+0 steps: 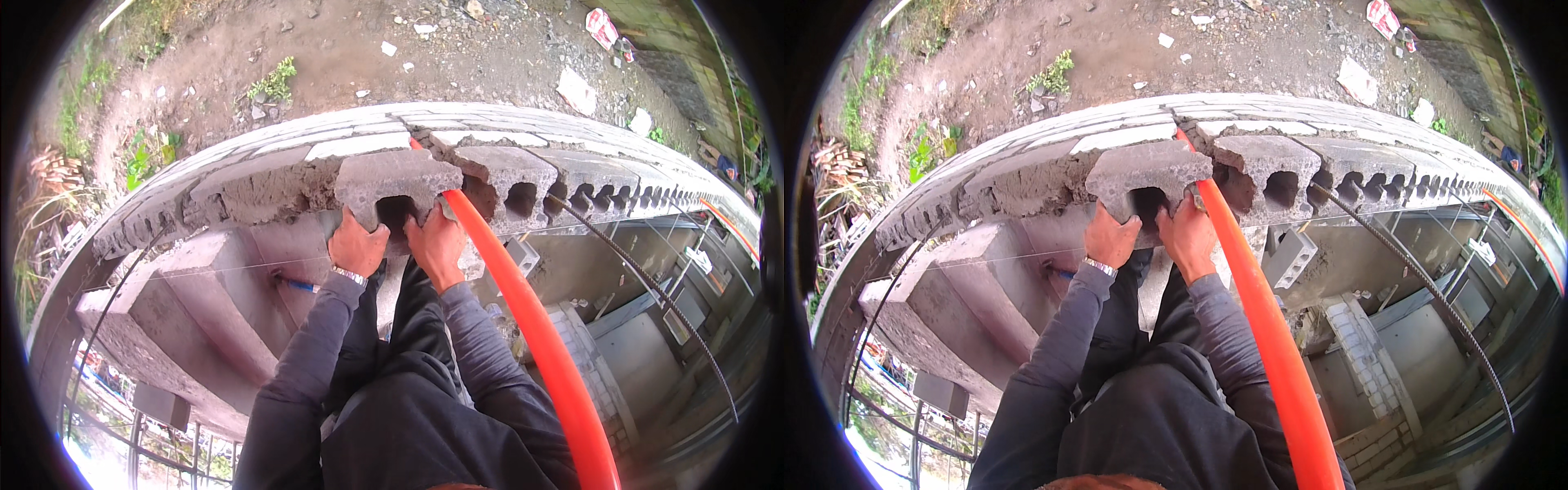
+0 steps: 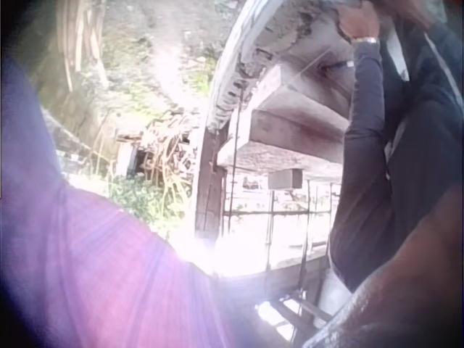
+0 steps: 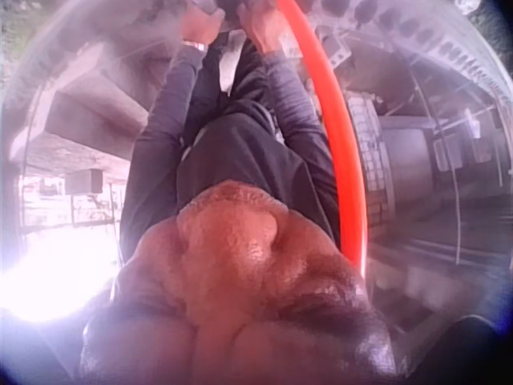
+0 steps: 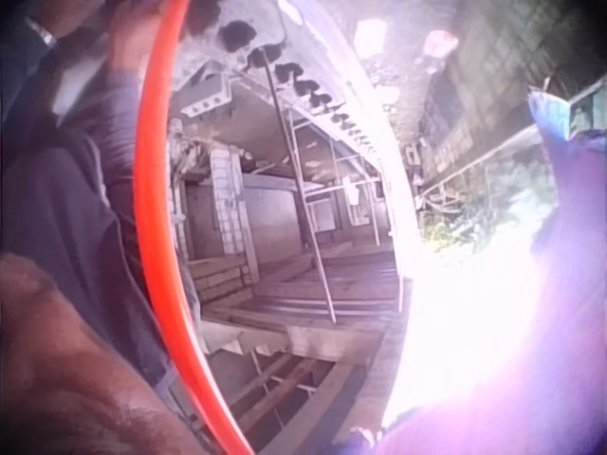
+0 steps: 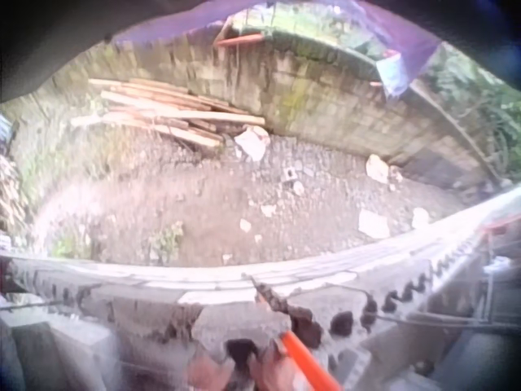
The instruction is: The person lays hollow concrete blocks onto a mortar bed along a curved wall, using a hammer to tap each block into position. The person repeatedly picks up blocks, places them, and adjusts alignment while working on a partially built wall.
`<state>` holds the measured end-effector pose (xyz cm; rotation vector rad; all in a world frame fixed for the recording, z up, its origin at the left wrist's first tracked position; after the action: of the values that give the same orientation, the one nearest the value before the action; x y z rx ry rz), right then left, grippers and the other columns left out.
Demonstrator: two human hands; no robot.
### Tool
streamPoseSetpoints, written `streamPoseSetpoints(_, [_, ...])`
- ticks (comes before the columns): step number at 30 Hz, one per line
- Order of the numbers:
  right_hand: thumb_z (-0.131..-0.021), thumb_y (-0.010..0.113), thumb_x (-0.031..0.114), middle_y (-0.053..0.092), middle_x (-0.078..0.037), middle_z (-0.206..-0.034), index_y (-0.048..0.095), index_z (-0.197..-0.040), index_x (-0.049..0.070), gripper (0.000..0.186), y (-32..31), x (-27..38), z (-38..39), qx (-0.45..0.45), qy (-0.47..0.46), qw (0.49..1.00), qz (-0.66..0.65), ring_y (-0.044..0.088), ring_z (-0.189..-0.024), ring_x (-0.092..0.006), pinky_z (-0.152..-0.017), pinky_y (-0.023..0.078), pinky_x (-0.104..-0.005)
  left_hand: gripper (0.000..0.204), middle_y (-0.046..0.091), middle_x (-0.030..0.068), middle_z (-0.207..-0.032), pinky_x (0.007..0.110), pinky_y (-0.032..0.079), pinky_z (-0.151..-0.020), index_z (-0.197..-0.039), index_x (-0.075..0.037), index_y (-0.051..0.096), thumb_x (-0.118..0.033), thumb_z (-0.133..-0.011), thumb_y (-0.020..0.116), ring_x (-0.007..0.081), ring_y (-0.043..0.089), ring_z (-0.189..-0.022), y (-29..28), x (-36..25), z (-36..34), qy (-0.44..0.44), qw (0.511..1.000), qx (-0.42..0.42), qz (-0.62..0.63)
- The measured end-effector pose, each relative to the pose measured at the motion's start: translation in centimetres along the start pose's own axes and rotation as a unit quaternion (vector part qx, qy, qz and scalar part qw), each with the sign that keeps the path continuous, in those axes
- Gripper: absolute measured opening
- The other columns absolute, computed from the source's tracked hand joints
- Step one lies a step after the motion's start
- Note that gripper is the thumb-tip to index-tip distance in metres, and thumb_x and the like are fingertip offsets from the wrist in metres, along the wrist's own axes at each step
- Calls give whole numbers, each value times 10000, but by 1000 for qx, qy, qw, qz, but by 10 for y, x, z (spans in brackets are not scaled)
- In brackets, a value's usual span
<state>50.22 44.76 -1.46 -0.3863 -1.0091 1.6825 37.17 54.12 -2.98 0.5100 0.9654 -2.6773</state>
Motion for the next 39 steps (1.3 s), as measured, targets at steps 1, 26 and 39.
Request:
streamPoseSetpoints(1, [-822, 759, 371, 665, -271, -1176, 610, -1262, -37, 618, 2, -1, -2, 5, 3, 1000, -2, 646, -1097, -446, -946, 501, -529, 654, 714, 296, -979, 537, 513, -915, -1287, 28, 509, -318, -763, 693, 489, 675, -966, 1, 0, -3, 3, 1000, 4, -3])
streamPoseSetpoints(26, [-838, 738, 393, 708, -292, -977, 570, -1296, -54, 662, 9, -3, -7, 46, 18, 999, 11, 696, -949, -453, -850, 547, -503, 780, 713, 303, -985, 536, 515, -913, -1371, 72, 457, -353, -760, 691, 490, 676, -964, 4, 7, -7, -16, 998, 28, -47])
streamPoseSetpoints(39, [-824, 714, 404, 723, -222, -832, 608, -1190, -32, 579, 29, -5, 5, -60, -73, 996, 11, 719, -783, -418, -783, 563, -509, 749, 693, 279, -1150, 519, 522, -928, -1374, 32, 478, -282, -754, 756, 481, 664, -1048, -8, 17, -5, 31, 999, -9, 11])
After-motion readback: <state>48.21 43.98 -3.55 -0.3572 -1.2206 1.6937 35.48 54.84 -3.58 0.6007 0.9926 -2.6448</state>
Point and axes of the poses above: each hand's wrist, its own z-axis away from the middle knuckle, its own y-axis out of the palm, x = y × z, the point moved 1 cm from there along -z, towards the middle knuckle
